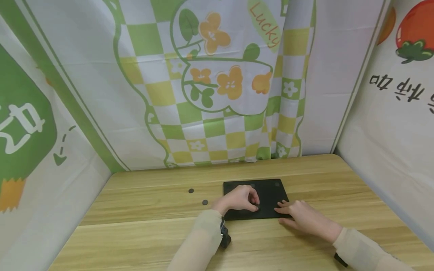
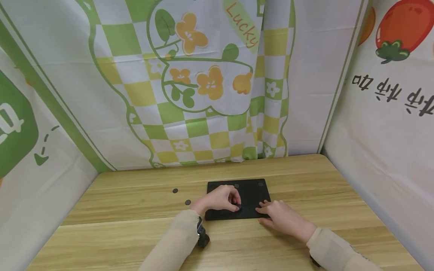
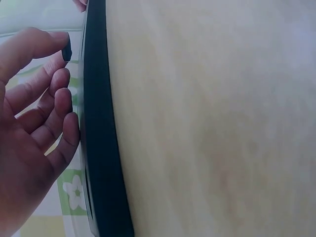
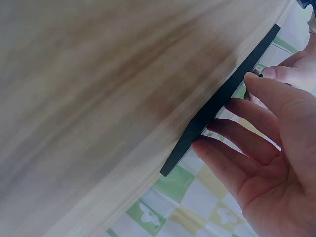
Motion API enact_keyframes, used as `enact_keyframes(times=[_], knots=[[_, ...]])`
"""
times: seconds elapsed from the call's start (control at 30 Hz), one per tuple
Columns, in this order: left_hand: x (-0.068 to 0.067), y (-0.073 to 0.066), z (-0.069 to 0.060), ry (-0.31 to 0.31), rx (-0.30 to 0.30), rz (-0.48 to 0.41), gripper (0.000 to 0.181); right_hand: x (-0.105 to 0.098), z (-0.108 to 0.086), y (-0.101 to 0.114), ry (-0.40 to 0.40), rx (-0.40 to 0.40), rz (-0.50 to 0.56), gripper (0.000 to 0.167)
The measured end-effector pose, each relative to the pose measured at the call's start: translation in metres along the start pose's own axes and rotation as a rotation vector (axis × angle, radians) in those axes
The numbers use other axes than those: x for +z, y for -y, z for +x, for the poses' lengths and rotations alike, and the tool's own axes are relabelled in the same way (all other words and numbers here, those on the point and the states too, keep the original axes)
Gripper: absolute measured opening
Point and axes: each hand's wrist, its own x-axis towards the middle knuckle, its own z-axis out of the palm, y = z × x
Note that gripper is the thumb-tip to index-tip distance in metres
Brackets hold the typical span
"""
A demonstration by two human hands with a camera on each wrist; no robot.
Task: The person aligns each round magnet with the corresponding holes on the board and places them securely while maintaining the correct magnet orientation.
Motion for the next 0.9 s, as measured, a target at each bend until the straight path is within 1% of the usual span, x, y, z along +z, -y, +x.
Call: enact_keyframes(times=[0.17, 0.4, 0.6, 0.9], knots=[[0.0008, -0.0023, -0.0003, 0.011, 0.01, 0.018, 0.01, -0.0004, 0.0002, 0.0009, -0.001, -0.002, 0.002, 0.032], [0.0021, -0.003, -0.001, 0.022, 0.001, 0.023, 0.009, 0.0001, 0.0003, 0.001, -0.008, 0.002, -0.009, 0.032], [0.0033, -0.0015, -0.0001, 0.019, 0.018, 0.041, 0.01, 0.0008, 0.0001, 0.0007, -0.011, 0.006, -0.004, 0.032], [0.0034, -0.0028, -0.0004, 0.024, 0.03, 0.04, 0.011, 0.0031, -0.0006, 0.0004, -0.019, 0.009, -0.014, 0.032]])
